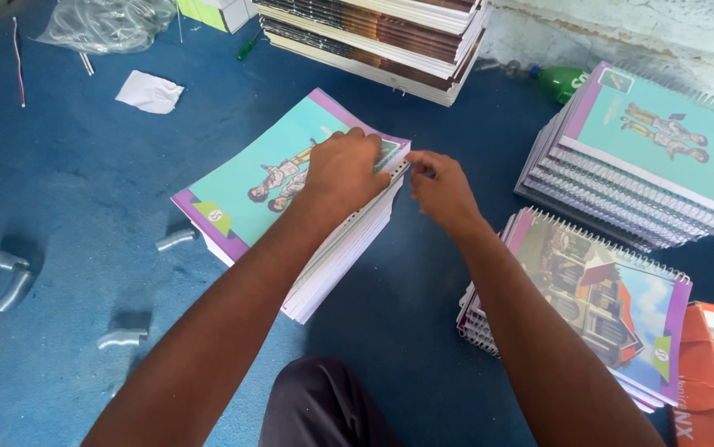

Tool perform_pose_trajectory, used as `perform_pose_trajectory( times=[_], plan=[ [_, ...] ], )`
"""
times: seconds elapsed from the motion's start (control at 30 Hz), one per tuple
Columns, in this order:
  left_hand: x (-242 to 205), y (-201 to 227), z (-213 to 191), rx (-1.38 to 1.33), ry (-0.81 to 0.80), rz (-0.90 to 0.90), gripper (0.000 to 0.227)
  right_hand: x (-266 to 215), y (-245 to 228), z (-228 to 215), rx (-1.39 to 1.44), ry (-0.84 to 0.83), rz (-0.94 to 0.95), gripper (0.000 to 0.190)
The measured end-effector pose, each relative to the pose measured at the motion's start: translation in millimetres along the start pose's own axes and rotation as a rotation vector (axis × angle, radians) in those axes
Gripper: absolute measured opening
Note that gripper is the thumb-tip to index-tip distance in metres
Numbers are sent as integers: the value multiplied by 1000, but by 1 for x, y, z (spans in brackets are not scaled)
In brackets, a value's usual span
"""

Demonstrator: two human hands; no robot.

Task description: The person sits on the floor and assembles spiral-bound notebooks by inserting metal spiral coils into pre-punched holes. They handle stacks of notebooks, pick up coils from a box, and thread them through the holes one by one.

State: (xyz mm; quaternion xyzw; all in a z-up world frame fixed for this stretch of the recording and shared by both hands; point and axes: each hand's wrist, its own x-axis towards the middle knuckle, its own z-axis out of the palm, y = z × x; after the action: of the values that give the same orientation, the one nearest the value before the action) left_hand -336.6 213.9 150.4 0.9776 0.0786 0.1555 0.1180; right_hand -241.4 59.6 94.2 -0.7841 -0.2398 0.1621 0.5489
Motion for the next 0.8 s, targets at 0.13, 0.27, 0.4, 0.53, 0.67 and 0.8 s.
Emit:
perform_pose_trajectory(
  times=[0.13, 0.27, 0.4, 0.53, 0.67, 0.8],
  plan=[
    [-1, 1, -3, -19, -12, -8, 37, 7, 4, -5, 86, -22, -1, 35],
    [-2, 0, -3, -34, -4, -15, 39, 17, 5, -6, 249, -68, 51, 30],
    [-1, -1, -2, -27, 6, -18, 41, 21, -3, -7, 272, -75, 106, 26],
    [-2, 2, -2, -6, 7, -36, 41, 20, -18, -7, 538, -50, 225, 24],
    [-6, 10, -6, 25, -6, -54, 45, 20, -27, -5, 436, -107, 214, 35],
    [-20, 5, -17, -202, 53, -127, 55, 24, -30, -3, 370, -133, 145, 28]
  ],
)
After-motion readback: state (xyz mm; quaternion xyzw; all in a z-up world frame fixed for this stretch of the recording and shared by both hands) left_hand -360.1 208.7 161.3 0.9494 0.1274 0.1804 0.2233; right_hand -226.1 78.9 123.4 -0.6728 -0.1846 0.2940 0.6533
